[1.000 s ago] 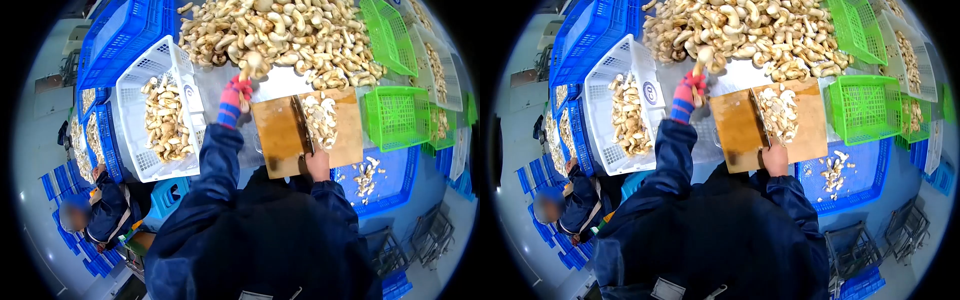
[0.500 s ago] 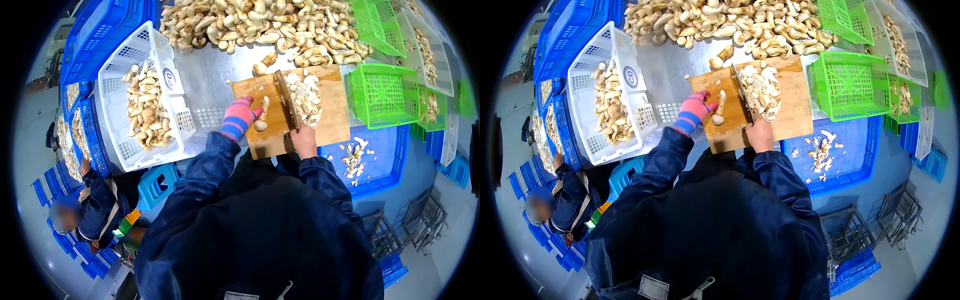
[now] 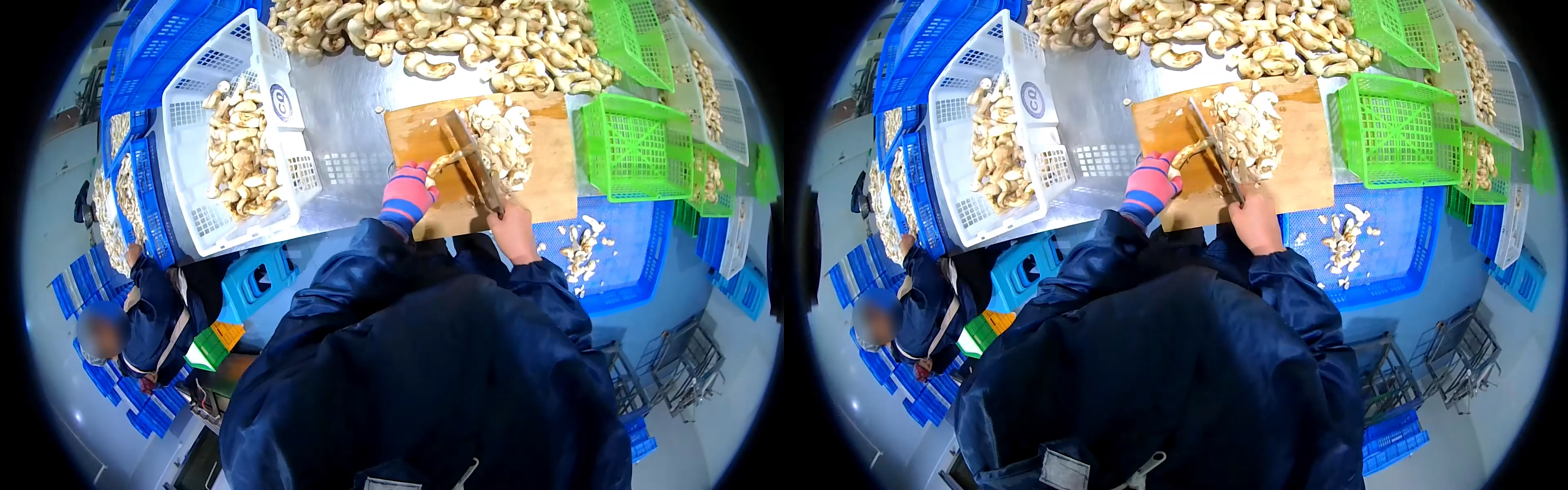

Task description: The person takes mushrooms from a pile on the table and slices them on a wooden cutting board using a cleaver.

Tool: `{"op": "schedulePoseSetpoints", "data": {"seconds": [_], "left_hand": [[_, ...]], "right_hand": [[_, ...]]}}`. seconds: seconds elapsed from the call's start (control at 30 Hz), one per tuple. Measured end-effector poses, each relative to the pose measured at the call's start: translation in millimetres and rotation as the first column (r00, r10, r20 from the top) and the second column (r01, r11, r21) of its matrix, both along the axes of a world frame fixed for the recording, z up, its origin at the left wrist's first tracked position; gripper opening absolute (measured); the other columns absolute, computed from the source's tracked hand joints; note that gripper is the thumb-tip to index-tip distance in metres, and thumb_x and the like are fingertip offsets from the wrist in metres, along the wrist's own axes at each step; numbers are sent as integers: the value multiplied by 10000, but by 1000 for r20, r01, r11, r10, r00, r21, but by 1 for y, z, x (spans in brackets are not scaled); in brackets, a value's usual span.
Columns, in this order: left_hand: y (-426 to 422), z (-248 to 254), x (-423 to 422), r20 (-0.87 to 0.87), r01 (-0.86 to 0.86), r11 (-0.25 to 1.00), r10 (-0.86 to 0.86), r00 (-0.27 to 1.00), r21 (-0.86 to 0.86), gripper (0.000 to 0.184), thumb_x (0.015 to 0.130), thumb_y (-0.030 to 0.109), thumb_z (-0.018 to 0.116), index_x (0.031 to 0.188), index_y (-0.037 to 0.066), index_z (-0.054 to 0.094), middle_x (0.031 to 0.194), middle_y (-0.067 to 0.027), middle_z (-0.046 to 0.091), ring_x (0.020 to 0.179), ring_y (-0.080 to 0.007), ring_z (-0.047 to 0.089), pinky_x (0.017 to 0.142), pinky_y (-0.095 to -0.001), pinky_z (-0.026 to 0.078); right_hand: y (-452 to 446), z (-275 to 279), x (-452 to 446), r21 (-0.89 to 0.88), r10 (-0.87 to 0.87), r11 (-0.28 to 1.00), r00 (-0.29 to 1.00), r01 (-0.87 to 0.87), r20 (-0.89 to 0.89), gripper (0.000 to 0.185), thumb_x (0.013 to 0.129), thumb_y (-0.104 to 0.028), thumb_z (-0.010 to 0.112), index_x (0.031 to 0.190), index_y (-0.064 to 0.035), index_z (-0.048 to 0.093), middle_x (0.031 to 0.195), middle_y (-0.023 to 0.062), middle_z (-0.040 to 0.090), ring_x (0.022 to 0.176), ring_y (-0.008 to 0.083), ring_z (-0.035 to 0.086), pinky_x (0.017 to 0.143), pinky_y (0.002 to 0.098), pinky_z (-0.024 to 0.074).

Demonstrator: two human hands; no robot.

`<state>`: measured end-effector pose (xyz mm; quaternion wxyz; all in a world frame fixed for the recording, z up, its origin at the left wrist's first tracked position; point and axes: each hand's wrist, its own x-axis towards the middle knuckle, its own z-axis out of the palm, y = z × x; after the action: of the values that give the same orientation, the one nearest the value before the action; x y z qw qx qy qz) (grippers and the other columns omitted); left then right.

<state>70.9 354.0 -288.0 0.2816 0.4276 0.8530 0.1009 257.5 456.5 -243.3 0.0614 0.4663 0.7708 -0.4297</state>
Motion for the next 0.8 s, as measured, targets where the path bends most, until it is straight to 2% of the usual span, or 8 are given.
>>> {"op": "schedulePoseSetpoints", "data": {"seconds": [0.13, 0.23, 0.4, 0.43, 0.47, 0.57, 0.67, 0.8], "left_hand": [[0, 0, -5, -25, 68, 997, -69, 997, -44, 494, 715, 238, 638, 1180, 118, 520, 1080, -126, 534, 1006, -298, 518, 828, -383, 458], [1, -3, -7, -42, 80, 996, -81, 996, -31, 501, 708, 225, 645, 1183, 127, 519, 1080, -127, 532, 1002, -306, 516, 828, -385, 457], [-5, -3, -4, -7, 44, 999, -44, 999, -14, 516, 694, 210, 652, 1186, 134, 517, 1066, -129, 533, 985, -307, 518, 825, -386, 457], [-12, -10, -5, 23, 12, 999, -14, 1000, 51, 538, 687, 211, 683, 1187, 107, 513, 1054, -142, 544, 972, -298, 535, 820, -374, 455], [-21, -16, -5, 124, -110, 989, 98, 987, 96, 550, 684, 216, 697, 1186, 91, 510, 1039, -144, 556, 955, -292, 547, 812, -367, 457], [-38, -35, -4, 415, -432, 894, 350, 840, 121, 642, 674, 249, 752, 1203, 23, 467, 946, -143, 609, 867, -269, 599, 768, -342, 467], [-41, -51, 13, 446, -578, 812, 490, 749, 79, 659, 686, 257, 745, 1219, 20, 438, 912, -131, 620, 835, -267, 605, 762, -344, 469], [-21, -22, 24, 555, -642, 759, 583, 593, -111, 534, 727, 151, 705, 1168, 3, 442, 808, -59, 565, 616, -144, 562, 465, -271, 473]], "right_hand": [[-2, 9, 16, -56, 79, 995, 996, -77, 43, 259, 723, -116, 499, 904, 28, 615, 771, 288, 576, 770, 436, 563, 745, 479, 445], [-7, -3, 12, -14, 91, 996, 995, -90, 29, 242, 719, -119, 513, 868, 38, 620, 764, 295, 572, 773, 434, 567, 730, 479, 451], [8, -37, -47, 17, 13, 1000, 999, -14, 37, 221, 721, -139, 548, 800, 53, 625, 760, 302, 575, 772, 428, 579, 713, 474, 464], [7, -37, -53, 30, -2, 1000, 1000, 1, 30, 220, 721, -143, 556, 790, 55, 626, 759, 303, 576, 770, 426, 582, 710, 472, 466], [11, -35, -52, -26, -21, 999, 998, 23, 66, 232, 721, -152, 565, 801, 58, 623, 764, 298, 582, 762, 426, 585, 719, 460, 470], [6, -23, -38, -30, -28, 999, 998, 27, -48, 237, 721, -157, 567, 815, 55, 620, 766, 292, 586, 762, 424, 584, 724, 457, 472], [-11, -16, -20, -67, 32, 997, 999, -35, -31, 235, 727, -152, 558, 838, 46, 617, 761, 283, 589, 761, 419, 585, 718, 461, 470], [-30, -4, -16, -34, 135, 990, 989, -133, 60, 215, 741, -141, 539, 844, 34, 610, 750, 266, 594, 744, 410, 587, 702, 468, 467]]}}
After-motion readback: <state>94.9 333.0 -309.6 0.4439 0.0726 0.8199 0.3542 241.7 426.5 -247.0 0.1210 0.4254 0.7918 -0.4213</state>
